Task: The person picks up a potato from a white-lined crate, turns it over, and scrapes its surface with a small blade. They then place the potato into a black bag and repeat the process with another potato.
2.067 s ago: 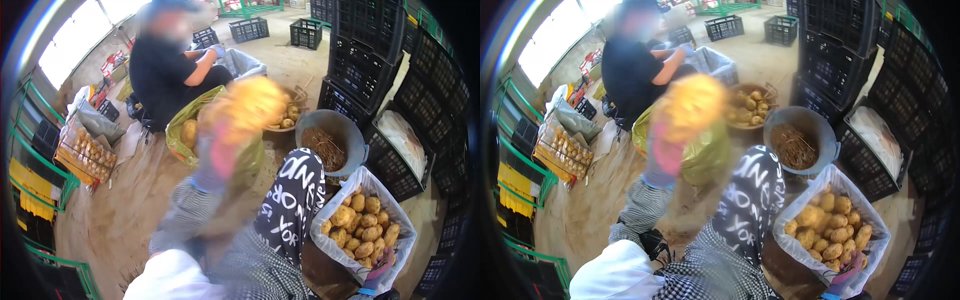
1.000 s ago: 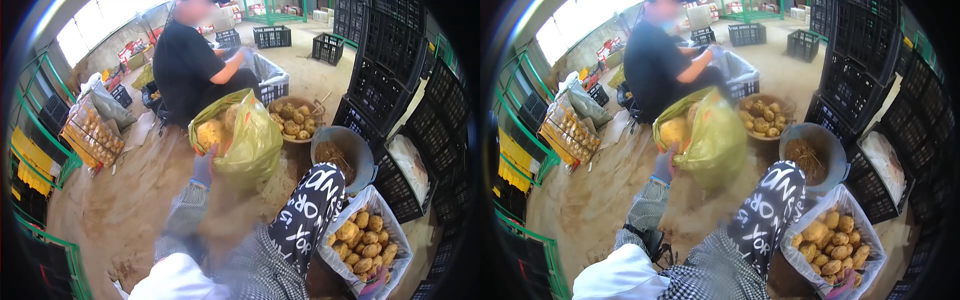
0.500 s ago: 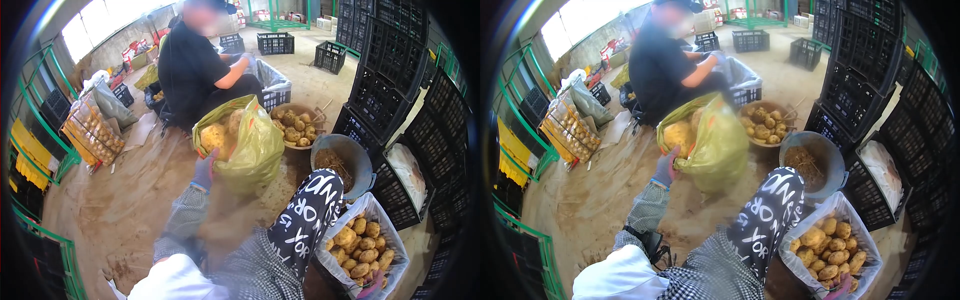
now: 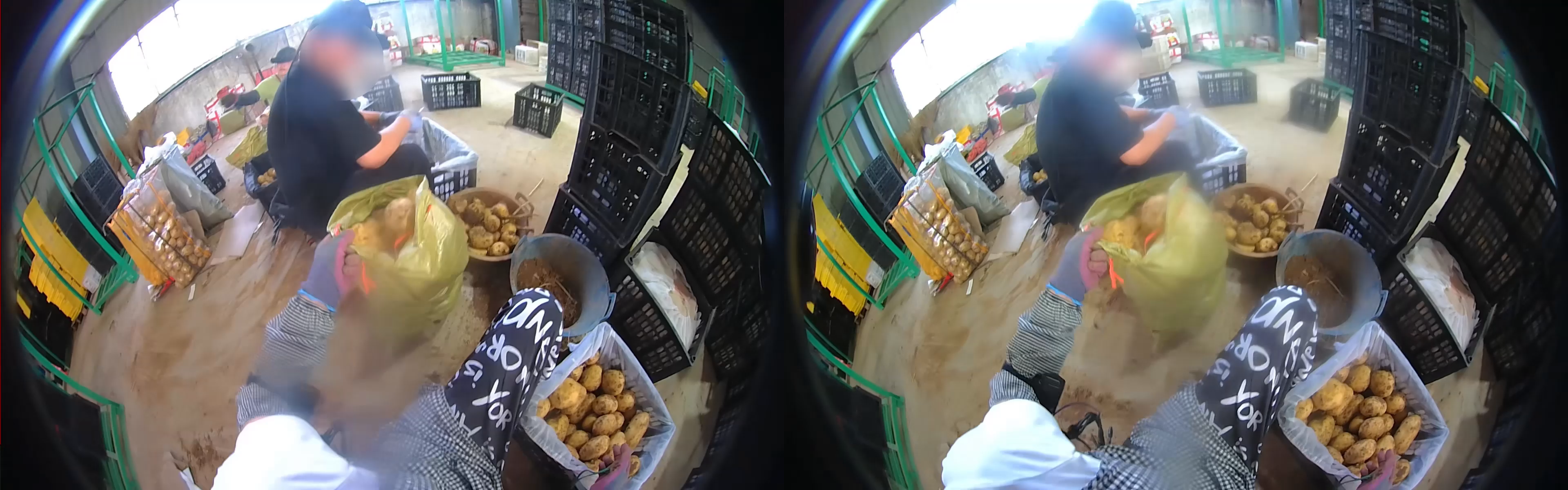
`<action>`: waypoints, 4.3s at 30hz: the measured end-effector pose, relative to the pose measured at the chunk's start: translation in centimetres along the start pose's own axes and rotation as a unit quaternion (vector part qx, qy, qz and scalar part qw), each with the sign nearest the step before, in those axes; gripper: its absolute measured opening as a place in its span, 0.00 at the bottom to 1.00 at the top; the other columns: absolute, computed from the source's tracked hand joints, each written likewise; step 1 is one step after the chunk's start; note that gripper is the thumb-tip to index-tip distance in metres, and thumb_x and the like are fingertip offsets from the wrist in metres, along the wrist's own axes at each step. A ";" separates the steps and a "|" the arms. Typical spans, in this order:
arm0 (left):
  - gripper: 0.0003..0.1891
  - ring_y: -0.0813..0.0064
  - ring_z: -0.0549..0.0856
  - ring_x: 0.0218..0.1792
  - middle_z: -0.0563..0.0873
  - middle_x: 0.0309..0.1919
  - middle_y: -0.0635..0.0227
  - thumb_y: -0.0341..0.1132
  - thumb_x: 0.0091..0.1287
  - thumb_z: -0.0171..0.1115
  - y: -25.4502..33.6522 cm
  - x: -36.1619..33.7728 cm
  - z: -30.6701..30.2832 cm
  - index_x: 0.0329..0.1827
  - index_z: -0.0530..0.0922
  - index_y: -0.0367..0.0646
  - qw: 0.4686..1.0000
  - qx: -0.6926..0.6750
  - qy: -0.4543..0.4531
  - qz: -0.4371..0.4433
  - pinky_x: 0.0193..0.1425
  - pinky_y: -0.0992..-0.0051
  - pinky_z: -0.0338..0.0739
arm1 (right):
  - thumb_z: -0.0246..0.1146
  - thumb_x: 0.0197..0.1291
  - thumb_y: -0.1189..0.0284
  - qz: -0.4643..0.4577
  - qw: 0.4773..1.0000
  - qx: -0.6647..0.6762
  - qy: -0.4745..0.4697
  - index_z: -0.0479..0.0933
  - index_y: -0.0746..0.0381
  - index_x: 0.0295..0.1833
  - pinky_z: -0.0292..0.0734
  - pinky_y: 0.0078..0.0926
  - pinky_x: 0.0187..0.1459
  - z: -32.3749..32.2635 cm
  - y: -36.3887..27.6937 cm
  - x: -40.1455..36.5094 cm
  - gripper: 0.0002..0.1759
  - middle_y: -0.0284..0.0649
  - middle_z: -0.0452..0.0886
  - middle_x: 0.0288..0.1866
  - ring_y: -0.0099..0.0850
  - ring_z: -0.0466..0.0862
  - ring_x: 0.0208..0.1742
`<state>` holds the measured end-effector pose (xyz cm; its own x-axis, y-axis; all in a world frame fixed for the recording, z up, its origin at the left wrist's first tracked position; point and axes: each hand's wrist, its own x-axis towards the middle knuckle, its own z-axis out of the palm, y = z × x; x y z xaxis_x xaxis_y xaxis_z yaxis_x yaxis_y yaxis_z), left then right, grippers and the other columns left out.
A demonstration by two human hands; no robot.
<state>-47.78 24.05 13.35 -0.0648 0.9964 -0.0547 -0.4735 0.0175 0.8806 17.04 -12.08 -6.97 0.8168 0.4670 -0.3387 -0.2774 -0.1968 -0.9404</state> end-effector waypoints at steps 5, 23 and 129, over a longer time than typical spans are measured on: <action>0.05 0.87 0.70 0.14 0.73 0.20 0.80 0.33 0.74 0.60 -0.9 2.5 1.2 0.38 0.73 0.49 0.994 0.036 0.080 0.070 0.15 0.83 0.60 | 0.55 0.69 0.47 0.010 1.000 0.006 0.008 0.68 0.54 0.74 0.68 0.18 0.45 -0.3 0.7 -1.0 0.34 0.35 0.76 0.67 0.23 0.73 0.44; 0.26 0.67 0.81 0.56 0.78 0.61 0.61 0.48 0.69 0.66 -6.2 1.6 -2.4 0.60 0.75 0.39 0.938 0.203 0.246 0.138 0.57 0.70 0.79 | 0.58 0.71 0.73 -0.079 0.987 0.128 0.049 0.74 0.67 0.67 0.74 0.16 0.33 -2.3 -5.6 -8.6 0.21 0.43 0.84 0.55 0.19 0.77 0.33; 0.44 0.70 0.76 0.66 0.73 0.66 0.62 0.28 0.58 0.77 -35.8 -26.7 36.3 0.76 0.59 0.43 0.533 0.178 -0.653 -0.508 0.70 0.67 0.75 | 0.55 0.75 0.52 0.014 0.987 0.159 0.026 0.71 0.64 0.72 0.78 0.15 0.29 -1.6 -2.3 -16.1 0.32 0.38 0.83 0.53 0.18 0.83 0.39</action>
<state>2.74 -0.19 0.38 0.8424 -0.3382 -0.4196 0.5307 0.3853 0.7549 5.31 -20.48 0.71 0.8291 0.4186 -0.3707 -0.4381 0.0744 -0.8959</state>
